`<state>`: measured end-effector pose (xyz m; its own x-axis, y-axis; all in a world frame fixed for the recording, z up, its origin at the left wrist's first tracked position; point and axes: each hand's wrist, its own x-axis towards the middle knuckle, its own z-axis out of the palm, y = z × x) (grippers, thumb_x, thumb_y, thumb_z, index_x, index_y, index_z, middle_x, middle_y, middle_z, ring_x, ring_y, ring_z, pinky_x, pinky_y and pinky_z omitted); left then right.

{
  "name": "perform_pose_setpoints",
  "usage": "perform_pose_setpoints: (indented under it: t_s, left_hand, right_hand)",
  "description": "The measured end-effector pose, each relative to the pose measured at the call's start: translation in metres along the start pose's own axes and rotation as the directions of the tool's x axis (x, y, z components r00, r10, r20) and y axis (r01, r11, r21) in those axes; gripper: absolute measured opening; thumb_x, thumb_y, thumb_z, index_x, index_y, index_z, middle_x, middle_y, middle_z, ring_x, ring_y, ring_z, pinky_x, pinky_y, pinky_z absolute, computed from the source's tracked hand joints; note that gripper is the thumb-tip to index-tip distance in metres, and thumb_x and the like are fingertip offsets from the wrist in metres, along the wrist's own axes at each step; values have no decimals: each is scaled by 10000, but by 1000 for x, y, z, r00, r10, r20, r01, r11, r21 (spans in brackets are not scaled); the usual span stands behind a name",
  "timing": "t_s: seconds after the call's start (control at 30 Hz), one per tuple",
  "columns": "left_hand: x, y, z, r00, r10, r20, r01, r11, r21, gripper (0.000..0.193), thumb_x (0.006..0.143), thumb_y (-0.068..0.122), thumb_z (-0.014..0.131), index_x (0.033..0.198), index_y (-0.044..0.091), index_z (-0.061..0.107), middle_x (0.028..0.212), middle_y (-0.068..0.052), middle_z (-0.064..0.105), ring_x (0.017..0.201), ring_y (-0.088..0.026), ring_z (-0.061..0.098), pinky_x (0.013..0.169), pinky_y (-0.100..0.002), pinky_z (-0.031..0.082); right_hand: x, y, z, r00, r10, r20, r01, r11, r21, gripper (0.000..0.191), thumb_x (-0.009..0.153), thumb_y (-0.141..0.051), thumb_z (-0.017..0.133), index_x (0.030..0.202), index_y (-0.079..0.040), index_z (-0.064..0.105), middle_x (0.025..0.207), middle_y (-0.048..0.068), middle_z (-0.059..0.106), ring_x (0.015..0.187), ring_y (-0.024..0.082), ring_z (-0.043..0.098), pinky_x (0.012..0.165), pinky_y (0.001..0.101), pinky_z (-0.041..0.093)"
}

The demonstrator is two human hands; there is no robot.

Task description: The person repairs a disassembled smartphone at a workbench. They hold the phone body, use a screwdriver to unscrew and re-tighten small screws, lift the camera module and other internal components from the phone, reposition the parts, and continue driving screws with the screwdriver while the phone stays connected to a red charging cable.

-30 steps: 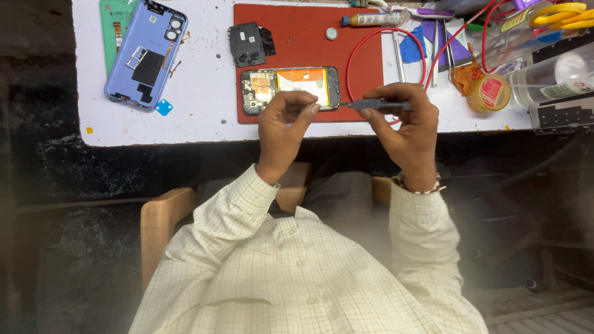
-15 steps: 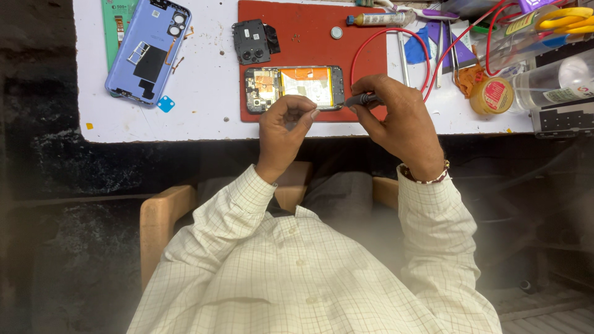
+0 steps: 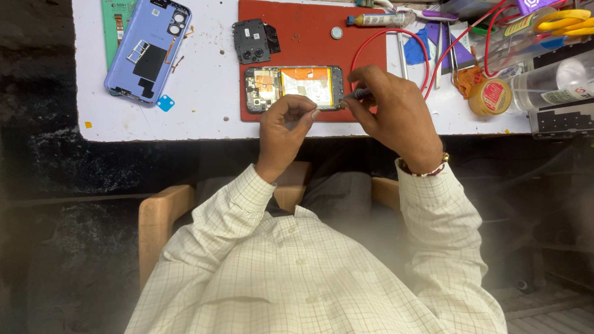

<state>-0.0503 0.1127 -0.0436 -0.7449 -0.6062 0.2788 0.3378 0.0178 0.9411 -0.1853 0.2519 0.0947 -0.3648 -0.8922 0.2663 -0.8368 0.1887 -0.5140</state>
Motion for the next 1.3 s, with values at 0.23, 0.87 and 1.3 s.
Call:
perform_pose_setpoints:
  t_s: [0.23, 0.87, 1.3]
  left_hand:
    - [3, 5, 2, 1000, -16, -5, 17, 998, 66, 105, 972, 49, 751, 1040, 33, 672, 1020, -24, 726, 864, -73, 687, 797, -233, 589]
    - [92, 17, -26, 924, 382, 7, -225, 530, 818, 1219, 713, 373, 1056, 1605, 218, 239, 1634, -119, 279, 1471, -353, 385, 1220, -490, 365]
    - [95, 8, -26, 924, 376, 67, -246, 451, 858, 1211, 823, 438, 999, 1659, 273, 139, 1690, -132, 161, 1563, -375, 278, 1297, -582, 265]
  right_hand:
    - [19, -7, 2, 988, 110, 112, -82, 970, -228, 424, 961, -183, 759, 1323, -48, 584, 966, 143, 718, 864, 312, 723, 721, 413, 548]
    - [9, 11, 6, 999, -17, -34, 15, 997, -76, 580, 1099, -365, 658, 1485, 38, 502, 1239, 209, 682, 1106, 325, 686, 940, 437, 546]
    - [9, 0, 5, 1000, -15, -18, 14, 999, -48, 562, 1097, -342, 637, 1472, 54, 501, 1328, 228, 651, 1094, 334, 675, 959, 454, 528]
